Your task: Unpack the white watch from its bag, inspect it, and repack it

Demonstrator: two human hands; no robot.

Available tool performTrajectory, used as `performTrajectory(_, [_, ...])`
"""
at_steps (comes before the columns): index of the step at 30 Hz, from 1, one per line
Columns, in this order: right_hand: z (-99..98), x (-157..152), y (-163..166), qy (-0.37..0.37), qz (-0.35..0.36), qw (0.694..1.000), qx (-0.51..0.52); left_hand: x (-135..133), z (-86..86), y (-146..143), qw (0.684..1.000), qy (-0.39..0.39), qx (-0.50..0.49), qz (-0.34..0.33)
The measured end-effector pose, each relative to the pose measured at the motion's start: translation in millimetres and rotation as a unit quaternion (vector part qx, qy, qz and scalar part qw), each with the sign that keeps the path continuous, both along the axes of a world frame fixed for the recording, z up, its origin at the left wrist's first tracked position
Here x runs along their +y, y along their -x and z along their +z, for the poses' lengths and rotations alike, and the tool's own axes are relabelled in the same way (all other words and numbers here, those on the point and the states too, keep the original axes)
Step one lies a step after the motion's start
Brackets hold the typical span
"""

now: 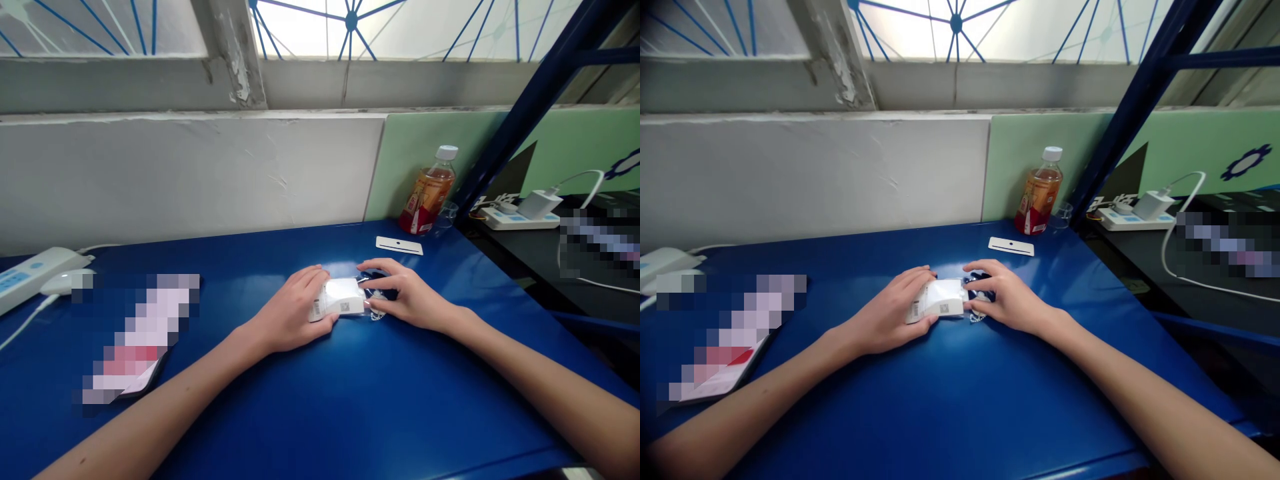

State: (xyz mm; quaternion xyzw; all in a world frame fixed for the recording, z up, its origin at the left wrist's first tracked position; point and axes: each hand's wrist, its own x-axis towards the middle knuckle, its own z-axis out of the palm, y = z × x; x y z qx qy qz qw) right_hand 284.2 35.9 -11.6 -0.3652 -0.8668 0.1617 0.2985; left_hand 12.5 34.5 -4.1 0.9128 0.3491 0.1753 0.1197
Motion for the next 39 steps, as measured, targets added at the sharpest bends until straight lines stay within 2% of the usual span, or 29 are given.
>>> performTrajectory(5, [10.4, 4, -7, -0.072, 0.030, 0.997, -0.016, 0, -1.2, -1, 1.000, -0.027, -0.001, 0.007])
performTrajectory(7, [15.0, 6, -10, -0.078, 0.039, 0.996, -0.030, 0, -0.9, -1, 0.999, -0.033, -0.001, 0.011])
performTrajectory(10, [21.1, 8, -16, -0.057, 0.044, 0.996, -0.051, 0, -0.7, -2, 0.999, -0.038, -0.006, 0.019])
performTrajectory(15, [27.2, 14, -27, 0.037, 0.046, 0.996, -0.068, -1, -0.2, -2, 0.999, -0.040, -0.001, 0.028])
performTrajectory(18, [27.6, 14, -30, 0.076, 0.022, 0.993, -0.083, -2, 1.6, -3, 0.999, -0.033, -0.003, 0.026])
performTrajectory(22, [24.1, 8, -23, 0.062, -0.015, 0.993, -0.104, -3, 3.5, -2, 0.999, -0.018, 0.000, 0.029])
performTrajectory(29, [15.8, 0, -8, -0.015, -0.004, 0.995, -0.098, -3, 0.8, 0, 0.999, -0.010, 0.024, 0.023])
performTrajectory(39, [15.0, -4, -3, 0.052, 0.005, 0.994, -0.091, -2, 1.2, -2, 0.999, -0.006, 0.042, 0.032])
